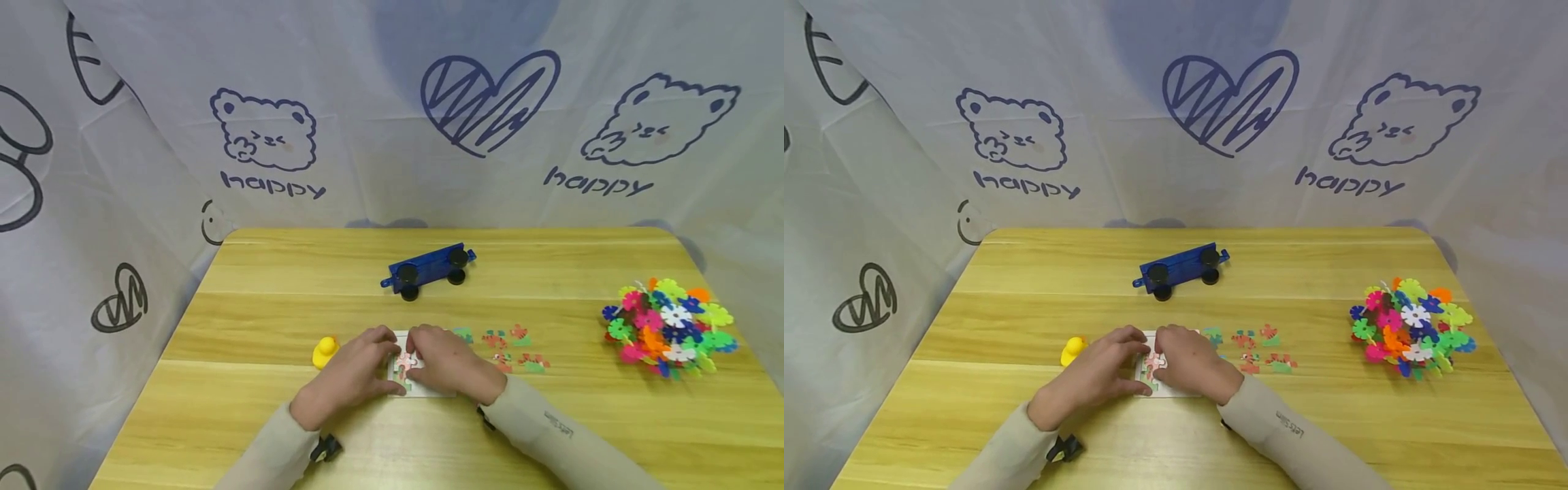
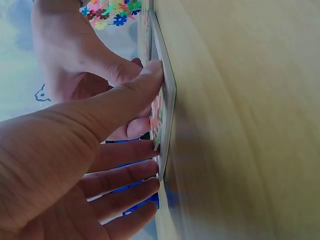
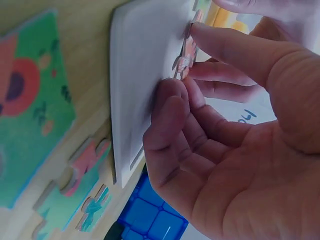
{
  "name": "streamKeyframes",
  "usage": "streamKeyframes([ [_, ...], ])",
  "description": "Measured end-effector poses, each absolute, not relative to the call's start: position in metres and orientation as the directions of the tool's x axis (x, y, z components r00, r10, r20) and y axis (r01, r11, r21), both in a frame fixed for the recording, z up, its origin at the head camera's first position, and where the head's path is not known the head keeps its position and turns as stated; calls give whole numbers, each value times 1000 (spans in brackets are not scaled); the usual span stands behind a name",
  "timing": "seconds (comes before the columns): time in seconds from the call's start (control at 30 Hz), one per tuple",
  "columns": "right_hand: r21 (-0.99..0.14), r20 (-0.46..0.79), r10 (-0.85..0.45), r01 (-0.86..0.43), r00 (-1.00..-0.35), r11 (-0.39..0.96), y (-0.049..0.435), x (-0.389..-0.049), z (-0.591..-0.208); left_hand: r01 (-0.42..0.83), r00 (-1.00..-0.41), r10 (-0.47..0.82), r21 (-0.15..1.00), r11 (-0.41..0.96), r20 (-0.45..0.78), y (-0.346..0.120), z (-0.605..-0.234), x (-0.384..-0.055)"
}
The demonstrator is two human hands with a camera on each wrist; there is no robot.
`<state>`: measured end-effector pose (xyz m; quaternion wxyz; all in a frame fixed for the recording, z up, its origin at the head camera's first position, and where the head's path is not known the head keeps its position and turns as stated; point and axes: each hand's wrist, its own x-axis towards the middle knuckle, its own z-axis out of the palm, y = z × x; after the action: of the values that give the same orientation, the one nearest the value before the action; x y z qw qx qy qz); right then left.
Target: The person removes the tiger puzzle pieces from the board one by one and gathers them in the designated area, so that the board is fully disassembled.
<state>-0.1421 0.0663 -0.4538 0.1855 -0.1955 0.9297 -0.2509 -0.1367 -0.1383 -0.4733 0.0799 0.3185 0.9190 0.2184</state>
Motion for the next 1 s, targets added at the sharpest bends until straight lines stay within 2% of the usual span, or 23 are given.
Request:
streamKeyframes([
  [0.33,-704,-140,-487,-259,-862,661,72,-144,-456,532,-794,607,468,706,-14,-139,-473,-137],
  [0.53,-744,-114,-489,-252,-865,619,85,-141,-448,539,-791,612,464,702,-7,-139,-473,-137],
  [1.0,-790,-92,-438,-203,-894,579,174,-129,-426,510,-803,595,473,719,-39,-137,-472,-135],
])
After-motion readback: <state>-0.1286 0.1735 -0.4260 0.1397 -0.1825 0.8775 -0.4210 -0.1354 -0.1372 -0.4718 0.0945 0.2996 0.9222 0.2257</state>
